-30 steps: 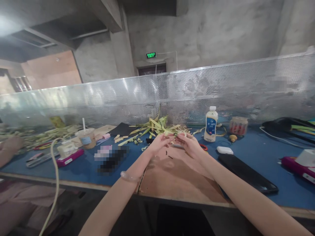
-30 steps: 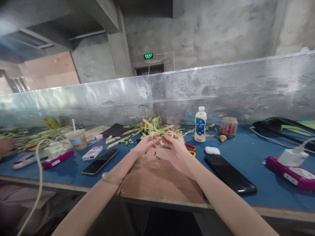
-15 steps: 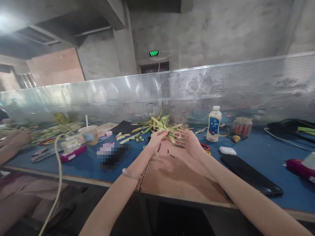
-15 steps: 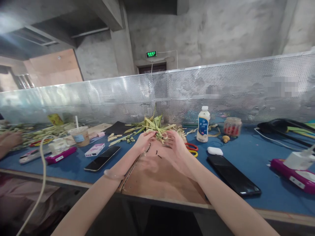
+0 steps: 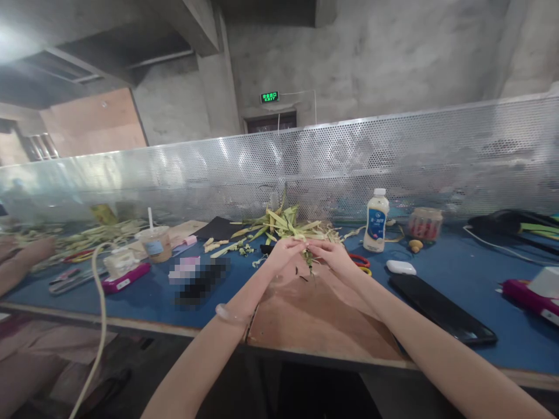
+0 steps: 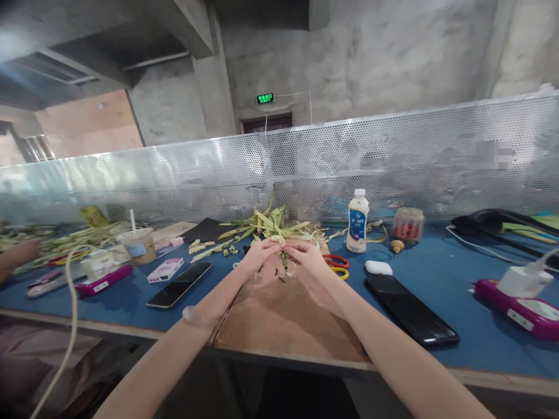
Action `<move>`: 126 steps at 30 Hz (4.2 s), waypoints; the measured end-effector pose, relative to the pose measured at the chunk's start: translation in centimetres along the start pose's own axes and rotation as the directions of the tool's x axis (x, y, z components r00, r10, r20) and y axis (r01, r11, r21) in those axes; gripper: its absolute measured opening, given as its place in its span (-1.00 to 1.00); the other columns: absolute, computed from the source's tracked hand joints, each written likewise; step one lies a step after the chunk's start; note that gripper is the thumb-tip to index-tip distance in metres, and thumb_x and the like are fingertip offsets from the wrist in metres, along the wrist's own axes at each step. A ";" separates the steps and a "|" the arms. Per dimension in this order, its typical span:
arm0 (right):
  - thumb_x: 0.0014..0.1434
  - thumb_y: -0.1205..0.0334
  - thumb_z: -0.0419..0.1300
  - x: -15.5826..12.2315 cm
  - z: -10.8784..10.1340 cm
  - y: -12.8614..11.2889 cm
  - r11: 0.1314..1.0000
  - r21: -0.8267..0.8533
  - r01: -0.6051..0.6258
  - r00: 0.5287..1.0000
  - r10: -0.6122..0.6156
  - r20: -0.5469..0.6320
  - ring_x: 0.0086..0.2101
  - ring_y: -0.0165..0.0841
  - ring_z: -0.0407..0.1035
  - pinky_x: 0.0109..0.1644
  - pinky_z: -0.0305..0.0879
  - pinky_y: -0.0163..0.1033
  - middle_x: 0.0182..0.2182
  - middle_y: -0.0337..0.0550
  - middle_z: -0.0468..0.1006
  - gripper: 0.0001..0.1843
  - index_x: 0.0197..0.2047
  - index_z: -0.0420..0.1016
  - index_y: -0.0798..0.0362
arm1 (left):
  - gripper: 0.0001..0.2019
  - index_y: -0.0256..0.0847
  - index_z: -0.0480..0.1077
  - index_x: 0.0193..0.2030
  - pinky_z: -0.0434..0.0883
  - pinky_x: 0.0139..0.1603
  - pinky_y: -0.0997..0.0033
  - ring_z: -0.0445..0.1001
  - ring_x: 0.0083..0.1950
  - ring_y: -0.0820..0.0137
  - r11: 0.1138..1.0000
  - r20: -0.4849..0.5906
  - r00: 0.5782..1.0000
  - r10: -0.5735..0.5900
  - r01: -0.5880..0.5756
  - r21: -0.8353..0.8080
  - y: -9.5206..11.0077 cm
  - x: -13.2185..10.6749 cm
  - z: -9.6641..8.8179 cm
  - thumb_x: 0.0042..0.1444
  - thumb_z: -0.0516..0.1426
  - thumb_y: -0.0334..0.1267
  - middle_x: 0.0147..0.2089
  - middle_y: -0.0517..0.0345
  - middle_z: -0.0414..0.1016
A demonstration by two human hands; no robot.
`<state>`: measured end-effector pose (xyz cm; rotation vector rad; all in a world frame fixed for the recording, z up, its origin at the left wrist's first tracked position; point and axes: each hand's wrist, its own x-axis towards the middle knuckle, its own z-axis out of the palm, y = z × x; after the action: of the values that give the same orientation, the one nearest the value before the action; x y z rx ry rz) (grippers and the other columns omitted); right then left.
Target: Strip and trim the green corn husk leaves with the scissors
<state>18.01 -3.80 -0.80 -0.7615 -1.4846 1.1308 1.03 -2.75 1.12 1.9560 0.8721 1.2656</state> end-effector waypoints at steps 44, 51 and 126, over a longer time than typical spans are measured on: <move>-0.06 0.29 0.28 -0.8 0.0 -1.1 0.971 0.151 -0.187 0.940 0.132 0.315 -0.36 -0.40 0.33 -0.27 0.24 -0.27 -0.40 -0.25 0.50 -0.90 -0.37 0.54 0.02 | -0.83 -0.26 0.54 -0.41 0.33 -0.09 0.39 0.44 -0.22 0.34 0.990 0.080 0.996 -0.030 0.041 -0.138 -0.2 -0.3 0.6 -0.13 0.24 -0.21 -0.33 0.12 0.53; -0.02 0.14 0.29 -0.8 0.4 -0.4 0.961 0.227 -0.155 0.961 0.093 0.262 -0.35 -0.37 0.38 -0.20 0.29 -0.19 -0.34 -0.20 0.52 -0.80 -0.29 0.55 0.00 | -0.80 -0.28 0.52 -0.38 0.34 -0.06 0.32 0.46 -0.20 0.29 0.991 -0.020 0.998 -0.062 0.060 -0.118 -0.4 0.2 0.3 -0.13 0.22 -0.20 -0.30 0.06 0.55; 0.06 0.01 0.16 1.1 -7.2 1.8 0.111 -0.983 -0.149 0.966 0.227 -0.121 -0.03 0.07 0.24 -0.05 0.16 -0.01 -0.09 0.23 0.41 -0.56 -0.12 0.45 0.19 | -0.72 -0.30 0.35 -0.42 0.29 -0.22 0.40 0.44 -0.35 0.46 0.798 0.060 0.961 -0.269 0.257 -0.545 -2.0 0.9 -0.6 -0.24 0.33 -0.28 -0.37 0.11 0.48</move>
<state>24.50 -0.38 -2.21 -1.9156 -2.2039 0.0661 0.34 -0.76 0.17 1.3161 0.6624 1.2031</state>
